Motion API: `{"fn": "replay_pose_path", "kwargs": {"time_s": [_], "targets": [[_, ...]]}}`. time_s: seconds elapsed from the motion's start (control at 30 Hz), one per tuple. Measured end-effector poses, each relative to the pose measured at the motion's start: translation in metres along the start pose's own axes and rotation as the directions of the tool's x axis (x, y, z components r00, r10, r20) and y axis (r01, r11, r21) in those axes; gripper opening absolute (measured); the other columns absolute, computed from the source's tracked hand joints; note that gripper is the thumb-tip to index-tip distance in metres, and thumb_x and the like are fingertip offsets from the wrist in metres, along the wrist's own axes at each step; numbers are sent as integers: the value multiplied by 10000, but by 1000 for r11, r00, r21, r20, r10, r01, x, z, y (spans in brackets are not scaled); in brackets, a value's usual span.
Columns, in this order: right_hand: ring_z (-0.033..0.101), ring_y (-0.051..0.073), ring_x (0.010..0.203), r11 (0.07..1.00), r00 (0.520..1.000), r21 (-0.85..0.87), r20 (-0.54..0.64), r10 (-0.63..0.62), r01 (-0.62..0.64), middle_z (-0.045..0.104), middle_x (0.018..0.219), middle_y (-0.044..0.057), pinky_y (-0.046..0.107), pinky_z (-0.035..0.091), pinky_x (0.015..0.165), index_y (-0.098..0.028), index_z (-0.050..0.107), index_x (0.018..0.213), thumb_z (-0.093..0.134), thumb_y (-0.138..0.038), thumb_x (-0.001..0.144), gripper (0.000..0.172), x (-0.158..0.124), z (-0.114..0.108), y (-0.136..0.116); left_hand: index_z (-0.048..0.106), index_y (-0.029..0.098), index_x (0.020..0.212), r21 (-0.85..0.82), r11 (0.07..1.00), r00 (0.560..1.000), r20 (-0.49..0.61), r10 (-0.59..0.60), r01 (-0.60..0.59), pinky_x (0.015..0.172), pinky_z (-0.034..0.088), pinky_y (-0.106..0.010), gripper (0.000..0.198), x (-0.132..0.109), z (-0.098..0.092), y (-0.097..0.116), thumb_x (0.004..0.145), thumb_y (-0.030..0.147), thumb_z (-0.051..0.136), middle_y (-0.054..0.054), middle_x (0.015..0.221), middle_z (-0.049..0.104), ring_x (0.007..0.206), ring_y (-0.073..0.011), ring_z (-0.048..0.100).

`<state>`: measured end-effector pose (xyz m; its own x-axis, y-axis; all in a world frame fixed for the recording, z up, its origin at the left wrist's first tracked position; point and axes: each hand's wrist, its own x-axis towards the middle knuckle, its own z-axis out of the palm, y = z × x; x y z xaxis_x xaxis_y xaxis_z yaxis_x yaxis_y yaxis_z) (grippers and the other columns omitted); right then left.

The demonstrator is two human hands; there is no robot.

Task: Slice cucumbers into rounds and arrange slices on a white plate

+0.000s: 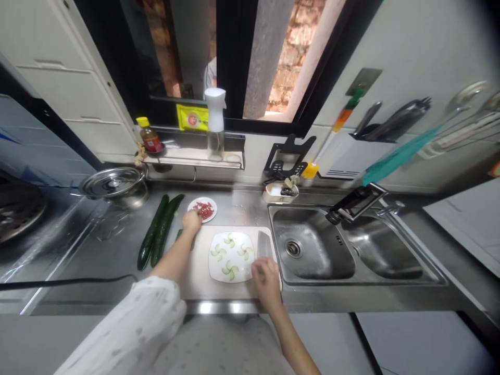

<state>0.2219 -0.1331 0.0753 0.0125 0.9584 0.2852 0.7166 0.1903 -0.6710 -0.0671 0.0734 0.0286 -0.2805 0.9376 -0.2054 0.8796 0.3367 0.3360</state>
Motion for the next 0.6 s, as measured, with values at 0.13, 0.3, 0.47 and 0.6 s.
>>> {"fn": "replay_pose_path", "kwargs": {"time_s": [0.13,0.3,0.47,0.6], "targets": [[520,210,890,1000,1000,-1,11,13,-13,608,891,50,353,408,819,-222,619,806,491,-292,893,170,-1,1,2,629,237,1205,-14,998,998,8,65,-64,809,440,-257,405,5,2,-2,835,392,577,-104,1150,661,1047,-228,597],[524,214,884,1000,1000,14,27,0,0,610,879,49,350,407,808,-224,617,806,486,-274,893,165,0,6,-2,670,222,1126,-43,992,993,-14,114,-115,811,432,-256,366,6,2,-3,823,413,595,-111,1119,668,1025,-225,602],[520,216,891,999,999,31,38,-24,23,613,876,49,349,405,821,-223,621,811,488,-268,897,164,2,11,-7,690,217,1051,-175,982,994,-95,57,-74,802,431,-263,316,5,1,-5,819,404,588,-108,1064,695,998,-229,618],[526,216,899,998,998,49,47,-29,26,613,876,50,350,409,825,-224,619,807,493,-263,894,159,3,12,-7,721,188,917,-442,897,988,-137,-69,2,758,450,-276,270,6,1,-6,779,397,621,-107,911,727,917,-245,650]]}}
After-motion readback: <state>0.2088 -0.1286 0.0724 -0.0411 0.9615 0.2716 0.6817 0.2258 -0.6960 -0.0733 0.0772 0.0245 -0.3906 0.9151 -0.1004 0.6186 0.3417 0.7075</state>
